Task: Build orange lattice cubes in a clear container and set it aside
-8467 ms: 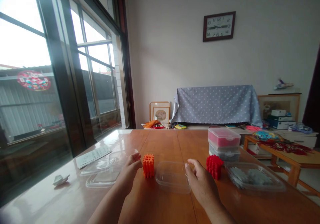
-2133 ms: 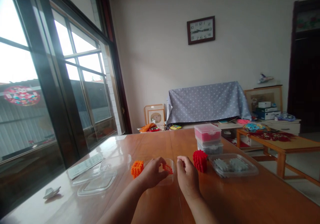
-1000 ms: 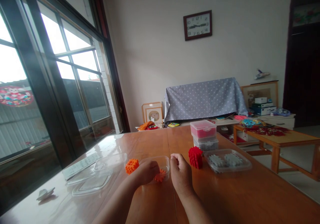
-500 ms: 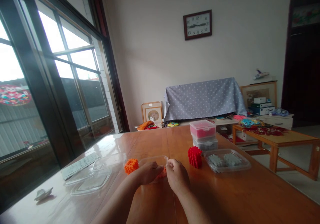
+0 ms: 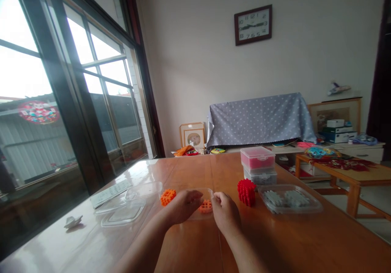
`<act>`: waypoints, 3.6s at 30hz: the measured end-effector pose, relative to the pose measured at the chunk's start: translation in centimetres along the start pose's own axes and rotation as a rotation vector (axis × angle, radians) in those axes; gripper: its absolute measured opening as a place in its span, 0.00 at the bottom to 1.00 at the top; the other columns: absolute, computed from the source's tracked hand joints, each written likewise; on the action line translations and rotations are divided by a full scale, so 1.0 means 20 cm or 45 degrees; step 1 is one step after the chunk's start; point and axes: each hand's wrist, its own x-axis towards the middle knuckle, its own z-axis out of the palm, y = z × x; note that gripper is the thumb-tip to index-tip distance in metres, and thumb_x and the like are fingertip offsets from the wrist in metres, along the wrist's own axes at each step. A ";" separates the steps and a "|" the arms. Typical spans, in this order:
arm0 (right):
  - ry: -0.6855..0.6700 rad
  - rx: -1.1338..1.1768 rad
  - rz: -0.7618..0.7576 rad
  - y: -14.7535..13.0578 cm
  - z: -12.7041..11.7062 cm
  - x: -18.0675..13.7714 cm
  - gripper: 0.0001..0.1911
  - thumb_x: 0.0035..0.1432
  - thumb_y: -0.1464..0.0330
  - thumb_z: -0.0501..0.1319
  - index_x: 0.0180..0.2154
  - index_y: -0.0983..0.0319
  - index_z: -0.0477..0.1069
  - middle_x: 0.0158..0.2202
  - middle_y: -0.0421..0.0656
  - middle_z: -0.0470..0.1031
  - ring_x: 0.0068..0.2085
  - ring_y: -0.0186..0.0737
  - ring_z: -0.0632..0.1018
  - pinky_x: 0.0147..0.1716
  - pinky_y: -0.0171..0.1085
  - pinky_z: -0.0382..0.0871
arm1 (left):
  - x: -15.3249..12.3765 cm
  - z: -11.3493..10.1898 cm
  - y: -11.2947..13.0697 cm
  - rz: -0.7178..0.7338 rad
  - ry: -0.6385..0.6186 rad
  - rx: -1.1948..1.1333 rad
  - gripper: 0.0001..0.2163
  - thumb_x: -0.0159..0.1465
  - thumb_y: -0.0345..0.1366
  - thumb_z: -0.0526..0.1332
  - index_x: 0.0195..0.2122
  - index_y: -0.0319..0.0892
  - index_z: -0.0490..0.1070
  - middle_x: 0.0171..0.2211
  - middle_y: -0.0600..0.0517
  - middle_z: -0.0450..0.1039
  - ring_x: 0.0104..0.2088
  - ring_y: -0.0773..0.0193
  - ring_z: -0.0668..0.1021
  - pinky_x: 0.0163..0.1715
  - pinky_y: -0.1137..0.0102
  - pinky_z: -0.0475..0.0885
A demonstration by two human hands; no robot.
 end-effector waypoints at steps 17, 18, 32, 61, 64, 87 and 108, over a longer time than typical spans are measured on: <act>0.035 -0.004 0.036 0.07 0.03 0.02 0.19 0.60 0.52 0.56 0.40 0.57 0.78 0.42 0.45 0.83 0.45 0.49 0.81 0.45 0.42 0.70 | -0.27 -0.49 -0.44 -0.316 0.058 -0.140 0.29 0.54 0.25 0.64 0.58 0.44 0.72 0.62 0.45 0.73 0.61 0.54 0.74 0.64 0.59 0.66; 0.048 0.003 0.031 0.07 0.04 0.02 0.19 0.60 0.53 0.56 0.40 0.57 0.78 0.42 0.45 0.83 0.46 0.50 0.81 0.45 0.43 0.70 | -0.27 -0.47 -0.45 -0.319 0.049 -0.137 0.30 0.53 0.25 0.64 0.59 0.44 0.72 0.62 0.45 0.72 0.61 0.53 0.74 0.64 0.59 0.66; 0.011 -0.012 0.034 0.05 0.02 0.02 0.18 0.61 0.54 0.56 0.40 0.57 0.78 0.42 0.45 0.83 0.44 0.49 0.81 0.43 0.41 0.70 | -0.26 -0.40 -0.53 -0.279 0.151 -0.185 0.24 0.54 0.23 0.65 0.54 0.40 0.73 0.54 0.44 0.76 0.55 0.55 0.78 0.58 0.62 0.71; 0.099 0.054 0.049 0.00 0.00 0.04 0.18 0.61 0.57 0.54 0.40 0.59 0.78 0.43 0.47 0.82 0.45 0.48 0.80 0.47 0.42 0.70 | 0.15 0.11 -0.16 -0.394 -0.108 0.017 0.16 0.56 0.29 0.62 0.45 0.46 0.81 0.43 0.48 0.83 0.42 0.55 0.82 0.41 0.68 0.73; 0.097 0.037 0.057 0.00 0.00 0.04 0.17 0.61 0.58 0.54 0.40 0.59 0.78 0.42 0.46 0.82 0.45 0.48 0.80 0.47 0.41 0.70 | 0.15 0.11 -0.14 -0.404 -0.121 0.065 0.15 0.55 0.28 0.62 0.41 0.46 0.82 0.39 0.48 0.84 0.41 0.54 0.82 0.42 0.67 0.73; 0.063 0.088 0.059 0.01 -0.01 0.03 0.18 0.61 0.56 0.56 0.39 0.58 0.78 0.42 0.46 0.83 0.46 0.49 0.81 0.47 0.42 0.71 | -0.17 -0.42 -0.40 -0.372 0.152 -0.120 0.22 0.56 0.30 0.64 0.53 0.42 0.75 0.57 0.45 0.76 0.57 0.51 0.77 0.58 0.60 0.71; 0.070 0.120 0.101 0.03 0.01 0.03 0.19 0.61 0.55 0.56 0.42 0.59 0.78 0.43 0.45 0.83 0.47 0.49 0.81 0.47 0.42 0.71 | -0.18 -0.37 -0.40 -0.219 0.245 -0.044 0.14 0.57 0.30 0.66 0.46 0.43 0.76 0.47 0.49 0.79 0.46 0.57 0.79 0.47 0.66 0.73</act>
